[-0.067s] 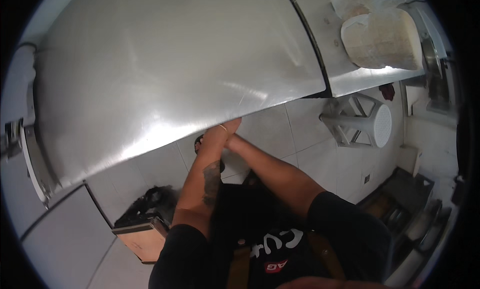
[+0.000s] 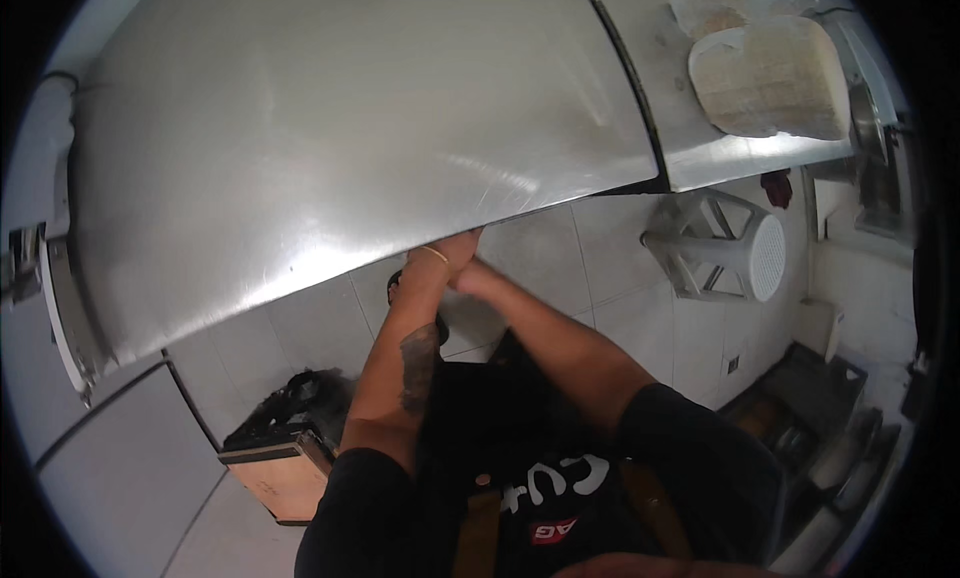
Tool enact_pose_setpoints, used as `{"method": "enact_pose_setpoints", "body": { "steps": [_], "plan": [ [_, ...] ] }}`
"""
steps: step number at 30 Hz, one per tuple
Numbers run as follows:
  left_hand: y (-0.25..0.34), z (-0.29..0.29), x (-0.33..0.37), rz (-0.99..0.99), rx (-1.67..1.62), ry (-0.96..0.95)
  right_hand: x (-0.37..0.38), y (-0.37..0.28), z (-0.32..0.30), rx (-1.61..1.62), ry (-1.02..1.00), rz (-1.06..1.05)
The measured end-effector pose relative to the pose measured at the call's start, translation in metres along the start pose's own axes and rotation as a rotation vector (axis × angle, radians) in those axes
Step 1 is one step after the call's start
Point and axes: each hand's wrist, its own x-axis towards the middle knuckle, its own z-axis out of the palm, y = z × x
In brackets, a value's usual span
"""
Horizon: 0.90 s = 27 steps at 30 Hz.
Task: The person removes several rolls of dough from a large plastic bag by hand and places them onto a metal prep table, then places more rolls of dough onto a shelf beneath the table.
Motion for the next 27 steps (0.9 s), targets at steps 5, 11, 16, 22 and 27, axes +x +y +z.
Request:
{"method": "enact_pose_setpoints", "body": {
  "steps": [5,11,16,22,27],
  "plan": [
    [-0.022,0.017,-0.02,-0.19,0.043,-0.19,-0.073,0.012,-0.095,0.155,0.494,-0.039],
    [-0.027,0.121,-0.02,0.12,0.068,0.122,0.019,-0.033,-0.09,-0.163,0.307,-0.638],
    [-0.056,0.058,-0.044,-0.131,-0.145,0.157,0.072,-0.001,-0.076,-0.241,0.423,-0.524],
    [-0.064,0.049,-0.067,-0.173,-0.089,0.41,0.061,-0.025,-0.058,-0.405,0.368,-0.505],
    [-0.052,0.033,-0.052,-0.202,0.002,0.667,0.052,-0.024,-0.071,-0.377,0.305,-0.467]
  ]
}}
